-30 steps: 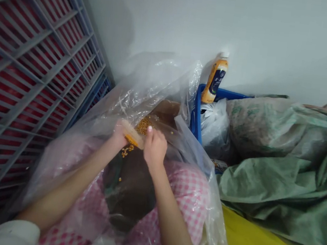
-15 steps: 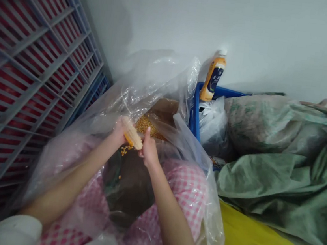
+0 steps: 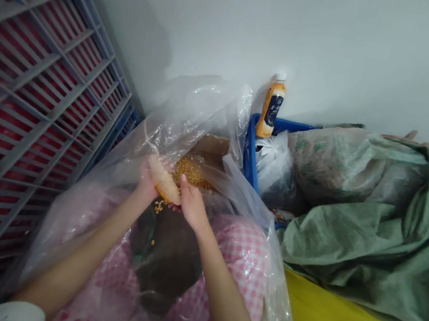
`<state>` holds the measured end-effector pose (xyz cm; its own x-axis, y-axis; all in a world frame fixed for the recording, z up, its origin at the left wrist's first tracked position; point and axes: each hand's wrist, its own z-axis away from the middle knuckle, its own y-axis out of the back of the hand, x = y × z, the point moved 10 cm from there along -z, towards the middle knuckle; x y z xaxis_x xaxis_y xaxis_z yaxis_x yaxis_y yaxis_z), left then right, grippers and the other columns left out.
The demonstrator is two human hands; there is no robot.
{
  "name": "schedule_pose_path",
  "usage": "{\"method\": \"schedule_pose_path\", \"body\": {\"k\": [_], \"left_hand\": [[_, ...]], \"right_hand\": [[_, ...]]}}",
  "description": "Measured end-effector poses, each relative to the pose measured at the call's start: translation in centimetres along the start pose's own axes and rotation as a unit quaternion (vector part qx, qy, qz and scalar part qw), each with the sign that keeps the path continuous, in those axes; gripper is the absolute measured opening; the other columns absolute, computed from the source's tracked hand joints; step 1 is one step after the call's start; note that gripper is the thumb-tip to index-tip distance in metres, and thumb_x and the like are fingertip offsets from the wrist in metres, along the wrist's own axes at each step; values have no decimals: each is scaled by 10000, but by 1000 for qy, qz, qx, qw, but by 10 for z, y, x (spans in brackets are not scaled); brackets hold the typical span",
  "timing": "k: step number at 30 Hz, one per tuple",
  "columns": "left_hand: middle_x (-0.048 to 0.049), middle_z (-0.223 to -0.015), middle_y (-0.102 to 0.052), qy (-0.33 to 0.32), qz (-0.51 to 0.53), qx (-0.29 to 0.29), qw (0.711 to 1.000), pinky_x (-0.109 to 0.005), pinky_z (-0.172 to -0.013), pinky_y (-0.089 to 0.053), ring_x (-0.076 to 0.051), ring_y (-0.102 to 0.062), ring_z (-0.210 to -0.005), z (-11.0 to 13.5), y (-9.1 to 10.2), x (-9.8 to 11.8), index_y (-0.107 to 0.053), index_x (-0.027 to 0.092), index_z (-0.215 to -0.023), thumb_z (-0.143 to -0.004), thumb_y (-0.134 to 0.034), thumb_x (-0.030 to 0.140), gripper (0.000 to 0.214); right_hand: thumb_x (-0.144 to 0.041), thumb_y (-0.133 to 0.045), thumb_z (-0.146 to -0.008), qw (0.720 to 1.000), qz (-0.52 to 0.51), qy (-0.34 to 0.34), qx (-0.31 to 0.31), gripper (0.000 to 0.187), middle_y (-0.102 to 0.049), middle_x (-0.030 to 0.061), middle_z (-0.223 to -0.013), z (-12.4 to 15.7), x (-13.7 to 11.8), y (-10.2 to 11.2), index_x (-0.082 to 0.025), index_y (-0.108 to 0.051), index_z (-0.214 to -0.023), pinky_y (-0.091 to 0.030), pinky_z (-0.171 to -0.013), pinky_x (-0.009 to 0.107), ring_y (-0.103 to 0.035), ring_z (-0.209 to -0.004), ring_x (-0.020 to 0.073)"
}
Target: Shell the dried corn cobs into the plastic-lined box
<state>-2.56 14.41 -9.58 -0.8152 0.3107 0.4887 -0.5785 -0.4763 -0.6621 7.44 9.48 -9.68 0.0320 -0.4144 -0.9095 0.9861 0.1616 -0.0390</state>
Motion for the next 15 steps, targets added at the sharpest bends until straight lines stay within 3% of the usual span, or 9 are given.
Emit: {"method": "schedule_pose_path", "body": {"k": [4,11,15], "left_hand": [[1,-491,-384,-9,90,-60,994,-220,-427,-316,-83,-342,-412,7,-14,5,-391,193,-518,-953,-156,364,524],[3,-499,-326,12,64,-65,996,-226,-424,-287,-89,-312,-422,7,-13,-1,-387,186,-507,-944,-188,424,536],[14,-473,-273,28,46,-98,994,-228,-406,-275,-87,-240,-412,6,-19,-4,-368,185,-471,-929,-206,497,578]], "right_hand": [[-740,-236,-848,991,-107,-76,-28,759,-592,28,-488,2,9,-6,-131,-685,-913,-328,-424,216,-485,-402,120],[-781,-276,-805,996,-49,-38,-57,763,-578,18,-484,3,5,-10,-137,-685,-793,-323,-419,210,-487,-415,110],[-823,-234,-770,986,-55,-95,-123,783,-558,11,-482,10,16,-27,-154,-634,-699,-349,-406,201,-505,-424,107]]}}
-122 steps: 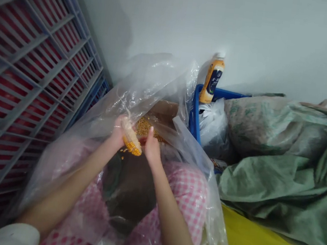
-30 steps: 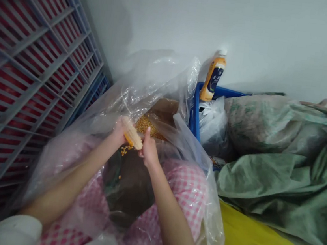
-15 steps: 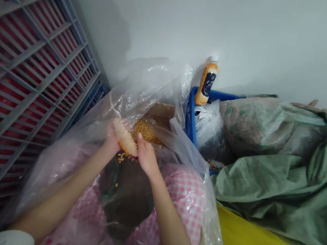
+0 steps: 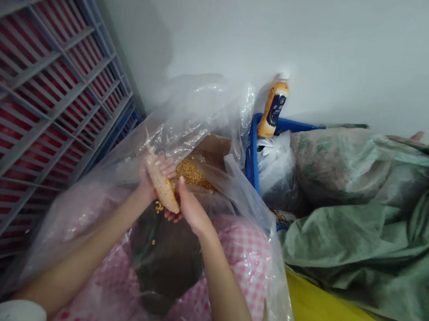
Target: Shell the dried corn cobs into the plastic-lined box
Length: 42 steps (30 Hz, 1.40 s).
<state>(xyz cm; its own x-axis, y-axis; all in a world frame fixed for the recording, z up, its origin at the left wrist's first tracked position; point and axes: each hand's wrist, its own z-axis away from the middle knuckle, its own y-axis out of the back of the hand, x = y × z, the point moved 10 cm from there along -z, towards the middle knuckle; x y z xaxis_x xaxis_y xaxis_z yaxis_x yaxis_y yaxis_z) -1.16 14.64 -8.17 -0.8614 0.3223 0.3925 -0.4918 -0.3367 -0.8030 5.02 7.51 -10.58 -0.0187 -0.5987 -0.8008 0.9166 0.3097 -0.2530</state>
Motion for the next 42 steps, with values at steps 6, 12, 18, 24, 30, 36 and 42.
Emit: {"method": "schedule_pose_path", "body": {"k": [6,12,18,24,30,36,42], "left_hand": [[19,-479,-275,-19,-5,-26,999,-223,-401,-283,-85,-237,-401,0,-2,10,-362,185,-458,-910,-186,585,629],[-9,-497,-385,-13,-31,-55,998,-270,-494,-407,-125,-409,-470,0,-10,15,-428,188,-492,-908,-256,554,580],[-1,-456,-284,-5,-26,-25,999,-267,-440,-348,-120,-331,-408,-1,-8,15,-269,197,-432,-920,-213,502,578],[-11,-417,-276,-26,-38,-4,999,-259,-429,-296,-121,-320,-384,1,-7,17,-250,206,-424,-926,-105,465,584],[-13,-420,-285,-15,-44,14,999,-260,-440,-302,-120,-330,-393,-2,0,11,-271,202,-422,-920,-103,501,605],[-16,-424,-285,-11,-47,19,999,-258,-430,-313,-126,-325,-407,-2,1,8,-275,210,-433,-921,-111,450,568],[-8,-416,-302,10,-53,42,998,-242,-409,-318,-120,-342,-391,4,1,-10,-313,206,-446,-925,-170,390,533]], "right_hand": [[-792,-262,-801,982,-140,-92,-82,710,-554,-7,-546,7,15,-27,-157,-564,-697,-352,-378,171,-493,-421,74],[-603,-714,-662,966,-254,-14,-45,481,-445,-78,-531,5,0,-17,-182,-506,-768,-263,-390,145,-364,-417,36],[-445,-828,-579,963,-265,27,-46,456,-416,-83,-548,3,-5,-16,-176,-494,-736,-190,-398,150,-300,-438,22],[-309,-849,-556,956,-291,35,-11,417,-417,-86,-555,1,1,-13,-184,-515,-773,-162,-409,158,-289,-447,20],[-178,-855,-483,964,-260,36,37,483,-518,-77,-652,-2,9,-7,-201,-569,-871,-193,-399,157,-336,-458,19],[-448,-797,-614,986,-165,17,15,420,-651,9,-784,-4,2,5,-184,-650,-905,-446,-536,205,-587,-631,100],[-712,-533,-746,995,-96,-24,18,575,-611,29,-635,-9,12,6,-146,-637,-744,-377,-417,206,-515,-466,86]]}}
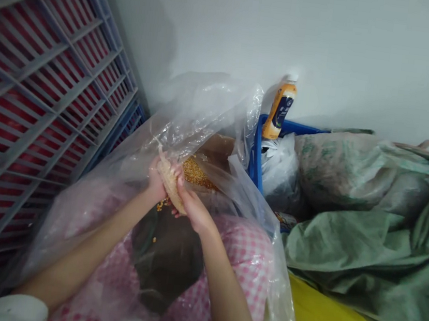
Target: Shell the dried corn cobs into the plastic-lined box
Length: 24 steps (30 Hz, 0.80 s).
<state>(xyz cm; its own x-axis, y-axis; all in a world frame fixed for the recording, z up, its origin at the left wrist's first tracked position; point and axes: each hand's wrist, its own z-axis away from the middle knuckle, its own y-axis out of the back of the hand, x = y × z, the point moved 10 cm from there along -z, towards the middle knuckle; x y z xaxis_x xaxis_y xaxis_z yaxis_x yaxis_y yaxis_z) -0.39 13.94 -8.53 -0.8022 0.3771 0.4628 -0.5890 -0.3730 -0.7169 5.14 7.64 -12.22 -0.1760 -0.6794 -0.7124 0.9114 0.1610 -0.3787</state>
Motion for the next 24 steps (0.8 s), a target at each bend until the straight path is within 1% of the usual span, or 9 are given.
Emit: {"method": "schedule_pose_path", "body": {"k": [4,9,13,14,16,19,21,22,24], "left_hand": [[-6,-417,-349,25,-14,25,999,-230,-397,-334,-120,-378,-377,-2,8,-9,-349,203,-477,-926,-199,407,516],[2,-407,-370,-8,-18,49,999,-201,-391,-325,-96,-372,-359,-10,17,-5,-393,187,-485,-930,-196,310,502],[-1,-383,-356,29,-95,54,994,-219,-376,-303,-102,-355,-352,-15,20,-15,-396,198,-472,-923,-170,367,532],[0,-382,-354,34,-109,53,992,-226,-380,-307,-107,-357,-358,-16,21,-16,-401,202,-478,-917,-185,384,522],[9,-397,-363,22,-121,57,991,-239,-421,-347,-115,-378,-387,-18,22,-14,-421,207,-506,-898,-247,409,474],[25,-451,-405,-16,-122,116,986,-258,-522,-401,-119,-409,-435,-19,34,-3,-439,209,-561,-881,-306,415,403],[29,-495,-439,-24,-131,157,979,-263,-573,-408,-119,-428,-464,-19,44,2,-441,208,-594,-894,-293,414,393],[29,-516,-452,-28,-137,169,976,-264,-600,-412,-121,-445,-487,-19,47,4,-449,207,-613,-901,-283,412,391],[26,-569,-489,-37,-151,172,973,-266,-680,-424,-131,-506,-578,-20,50,8,-496,200,-676,-905,-305,414,367]], "right_hand": [[-717,-670,-594,998,-57,3,-7,584,-535,-27,-584,-1,5,-8,-156,-577,-725,-322,-383,187,-417,-424,53],[-724,-694,-532,997,-70,19,27,606,-511,-50,-575,-3,10,-8,-174,-529,-725,-287,-382,180,-369,-418,40],[-562,-816,-496,998,-31,26,50,550,-465,-84,-546,-8,15,-6,-189,-513,-764,-286,-406,181,-343,-427,40],[-537,-822,-506,998,-25,25,57,533,-475,-79,-557,-9,15,-4,-190,-520,-774,-305,-419,187,-359,-437,44],[-572,-768,-578,997,-35,13,67,490,-521,-49,-608,-11,16,0,-186,-547,-787,-372,-461,212,-423,-473,65],[-687,-538,-745,996,-65,4,65,514,-586,10,-709,-14,11,6,-186,-601,-837,-440,-526,255,-526,-567,111],[-720,-414,-795,996,-47,20,74,574,-604,27,-742,-15,4,12,-191,-617,-886,-437,-514,254,-553,-591,126],[-714,-428,-791,995,-20,37,87,568,-603,24,-736,-15,-1,16,-191,-615,-909,-422,-492,242,-552,-578,123],[-654,-574,-741,990,44,75,109,501,-570,-9,-664,-13,-10,21,-190,-598,-926,-360,-431,209,-501,-499,97]]}}
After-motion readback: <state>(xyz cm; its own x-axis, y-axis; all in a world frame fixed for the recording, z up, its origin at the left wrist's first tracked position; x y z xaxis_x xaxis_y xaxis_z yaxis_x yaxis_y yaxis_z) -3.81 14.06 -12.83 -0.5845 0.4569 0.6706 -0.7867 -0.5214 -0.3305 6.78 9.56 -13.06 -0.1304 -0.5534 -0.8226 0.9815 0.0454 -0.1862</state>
